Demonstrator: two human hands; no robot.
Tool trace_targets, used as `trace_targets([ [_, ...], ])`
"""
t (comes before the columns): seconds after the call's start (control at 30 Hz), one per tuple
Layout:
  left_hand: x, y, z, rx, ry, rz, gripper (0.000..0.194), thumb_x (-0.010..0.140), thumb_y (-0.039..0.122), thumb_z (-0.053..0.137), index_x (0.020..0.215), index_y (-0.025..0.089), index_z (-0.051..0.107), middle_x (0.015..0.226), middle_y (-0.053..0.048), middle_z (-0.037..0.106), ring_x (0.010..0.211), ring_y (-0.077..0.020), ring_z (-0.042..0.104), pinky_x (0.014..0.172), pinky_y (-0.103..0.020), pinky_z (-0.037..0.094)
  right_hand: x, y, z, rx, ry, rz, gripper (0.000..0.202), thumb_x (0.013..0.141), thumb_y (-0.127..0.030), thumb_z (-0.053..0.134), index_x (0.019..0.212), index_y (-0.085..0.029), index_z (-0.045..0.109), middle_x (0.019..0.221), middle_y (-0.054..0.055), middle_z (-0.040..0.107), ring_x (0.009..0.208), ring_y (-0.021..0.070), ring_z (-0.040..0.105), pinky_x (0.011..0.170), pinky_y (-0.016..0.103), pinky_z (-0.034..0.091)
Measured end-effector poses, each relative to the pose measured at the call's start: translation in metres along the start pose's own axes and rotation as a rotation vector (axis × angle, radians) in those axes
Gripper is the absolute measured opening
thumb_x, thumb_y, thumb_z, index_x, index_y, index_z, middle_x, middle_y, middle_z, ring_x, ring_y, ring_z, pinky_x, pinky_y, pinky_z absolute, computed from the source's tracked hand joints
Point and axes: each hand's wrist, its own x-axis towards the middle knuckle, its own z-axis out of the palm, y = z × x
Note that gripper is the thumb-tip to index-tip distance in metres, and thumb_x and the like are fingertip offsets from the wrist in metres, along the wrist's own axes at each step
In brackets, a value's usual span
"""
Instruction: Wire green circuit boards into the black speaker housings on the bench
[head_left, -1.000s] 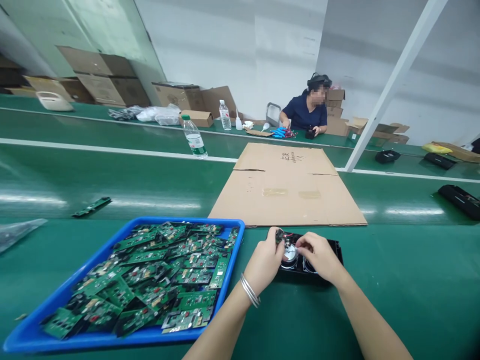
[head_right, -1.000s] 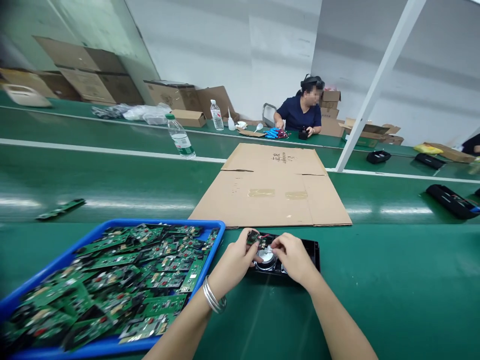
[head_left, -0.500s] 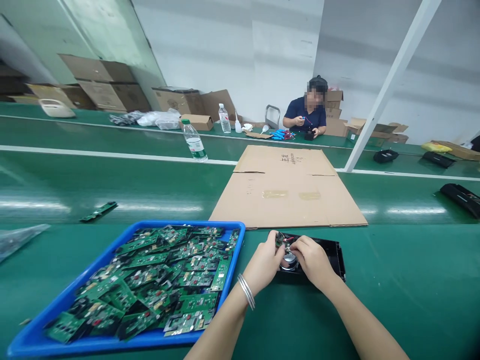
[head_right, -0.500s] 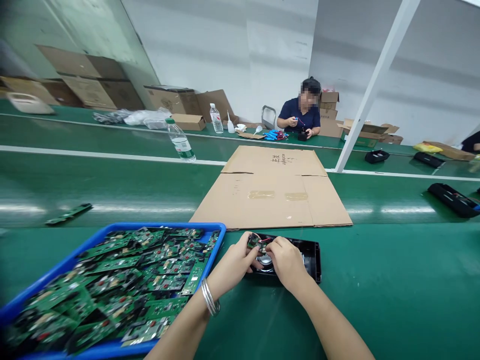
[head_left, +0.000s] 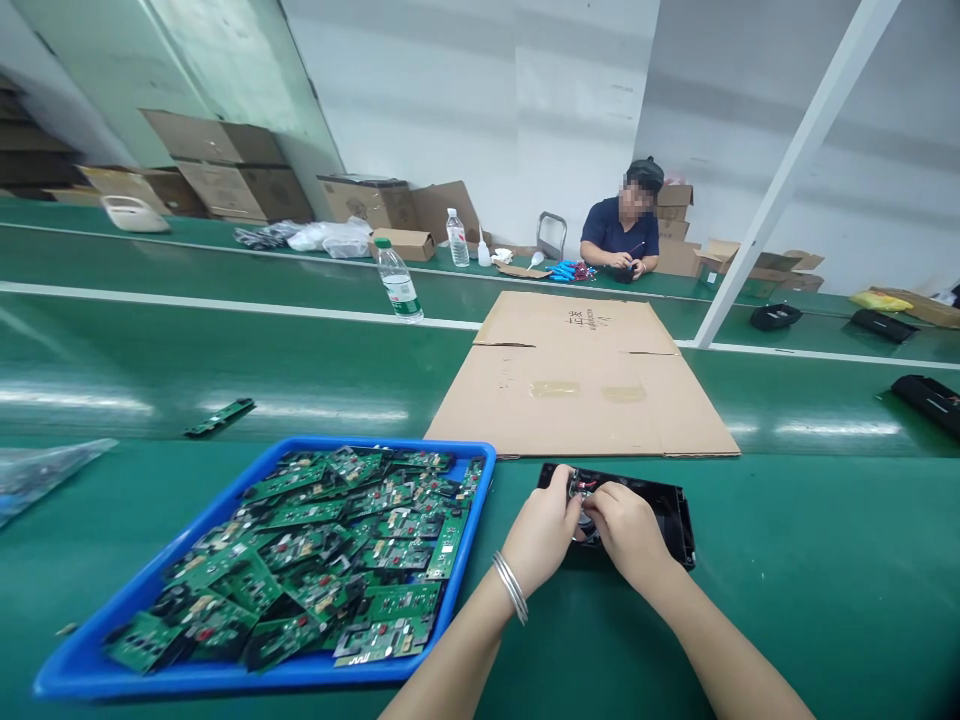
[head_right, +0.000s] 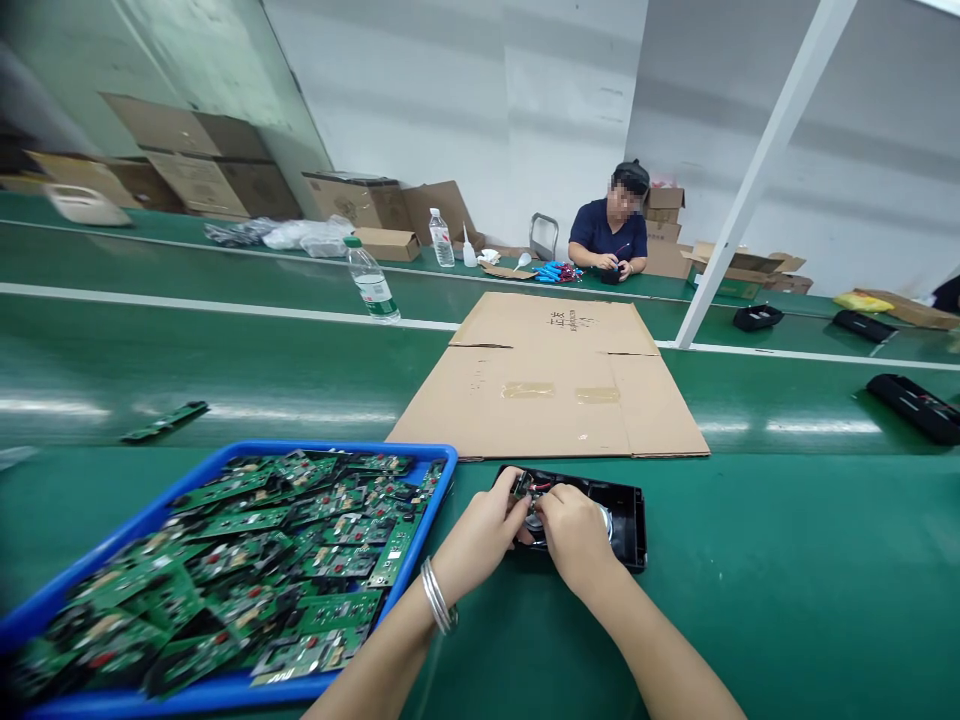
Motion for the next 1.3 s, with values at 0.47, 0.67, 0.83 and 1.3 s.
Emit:
trace_targets([
  [0.47, 0.002, -0.003, -0.013, 0.095, -0.205, 0.179, 0.019, 0.081, 0.018, 0.033, 0.096, 0.020, 0.044, 0.040, 0.006, 0.049, 0.042, -0.0152, 0.054, 0.046, -0.020, 0.038, 0.010, 0.015, -0.017, 0.157, -0.267, 0.082, 0.020, 0.076, -0.013, 0.063, 0.095, -0.014, 0.059, 0.081, 0.005, 0.061, 0.076, 0.0189, 0.057, 0.065, 0.027, 0.043],
  [0.67, 0.004, -0.004, -0.012, 0.004, -0.169, 0.162, 0.017, 0.081, 0.017, 0.032, 0.094, 0.020, 0.043, 0.041, 0.007, 0.048, 0.041, -0.0139, 0.052, 0.045, -0.019, 0.038, 0.009, 0.013, -0.013, 0.140, -0.249, 0.109, 0.014, 0.079, -0.014, 0.060, 0.092, -0.013, 0.059, 0.082, 0.005, 0.059, 0.076, 0.0188, 0.055, 0.067, 0.028, 0.043],
  [0.83, 0.000, 0.000, -0.003, 0.068, -0.109, 0.074, 0.017, 0.078, 0.010, 0.037, 0.091, 0.018, 0.046, 0.040, 0.006, 0.045, 0.041, -0.0149, 0.052, 0.046, -0.022, 0.037, 0.012, 0.008, -0.016, 0.193, -0.327, 0.197, 0.011, 0.077, -0.011, 0.059, 0.087, -0.015, 0.057, 0.081, 0.003, 0.057, 0.078, 0.0176, 0.053, 0.067, 0.027, 0.043],
  [1.3, 0.000, -0.005, -0.031, -0.384, -0.051, -0.091, 0.040, 0.085, 0.027, 0.041, 0.122, 0.014, 0.034, 0.057, 0.001, 0.059, 0.036, -0.0082, 0.051, 0.036, -0.015, 0.036, -0.003, 0.024, -0.046, -0.067, -0.585, 0.193, 0.102, 0.056, -0.032, 0.068, 0.141, -0.023, 0.013, 0.120, 0.012, 0.043, 0.109, 0.0300, 0.040, 0.091, 0.046, 0.031],
])
